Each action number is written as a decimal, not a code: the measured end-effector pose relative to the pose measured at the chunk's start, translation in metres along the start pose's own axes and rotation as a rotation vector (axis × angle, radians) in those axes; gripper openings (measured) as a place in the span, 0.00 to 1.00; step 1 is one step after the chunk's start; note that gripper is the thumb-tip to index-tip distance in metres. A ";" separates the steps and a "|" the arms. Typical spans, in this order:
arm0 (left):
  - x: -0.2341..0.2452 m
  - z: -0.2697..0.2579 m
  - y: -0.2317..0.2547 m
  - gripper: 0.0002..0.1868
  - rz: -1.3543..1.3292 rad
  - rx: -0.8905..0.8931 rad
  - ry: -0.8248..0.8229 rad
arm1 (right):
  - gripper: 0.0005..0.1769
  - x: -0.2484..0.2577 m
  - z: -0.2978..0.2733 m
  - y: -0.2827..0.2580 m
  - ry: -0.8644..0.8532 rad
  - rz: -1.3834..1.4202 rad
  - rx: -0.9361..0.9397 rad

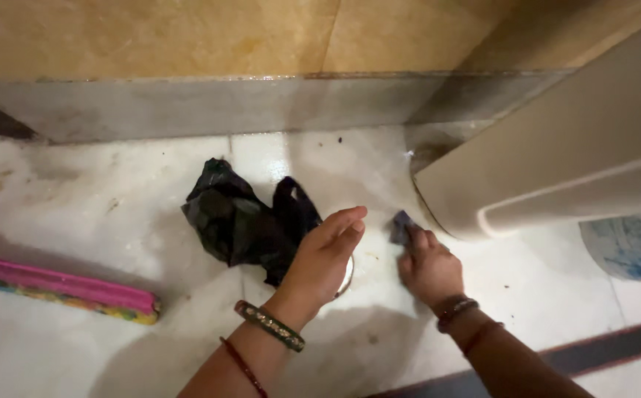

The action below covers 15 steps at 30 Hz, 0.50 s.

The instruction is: The person cleans a bathroom sink and the surrounding wall and floor using a cloth, then washes small plastic containers in the sink by hand.

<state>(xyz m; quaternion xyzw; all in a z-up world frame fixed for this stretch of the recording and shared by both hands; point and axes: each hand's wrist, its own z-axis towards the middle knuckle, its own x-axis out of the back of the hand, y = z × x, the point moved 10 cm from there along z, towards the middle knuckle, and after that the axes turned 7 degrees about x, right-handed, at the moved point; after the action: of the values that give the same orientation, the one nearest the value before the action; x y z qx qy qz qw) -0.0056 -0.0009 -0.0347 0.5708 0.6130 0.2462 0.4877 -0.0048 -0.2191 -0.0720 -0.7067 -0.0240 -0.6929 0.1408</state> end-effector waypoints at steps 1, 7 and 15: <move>-0.003 -0.004 -0.001 0.24 0.033 -0.020 0.001 | 0.22 -0.012 -0.004 -0.002 -0.049 -0.005 -0.058; 0.000 -0.003 -0.001 0.23 -0.018 -0.207 -0.044 | 0.19 -0.005 -0.026 -0.040 -0.133 0.224 0.099; 0.025 -0.022 0.091 0.26 0.307 -0.279 -0.057 | 0.15 0.058 -0.009 -0.041 -0.328 1.097 -0.439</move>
<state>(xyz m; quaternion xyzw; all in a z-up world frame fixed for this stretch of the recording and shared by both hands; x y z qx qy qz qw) 0.0197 0.0492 0.0443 0.5910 0.4648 0.3840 0.5360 -0.0209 -0.1909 -0.0080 -0.7262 0.4650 -0.3904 0.3226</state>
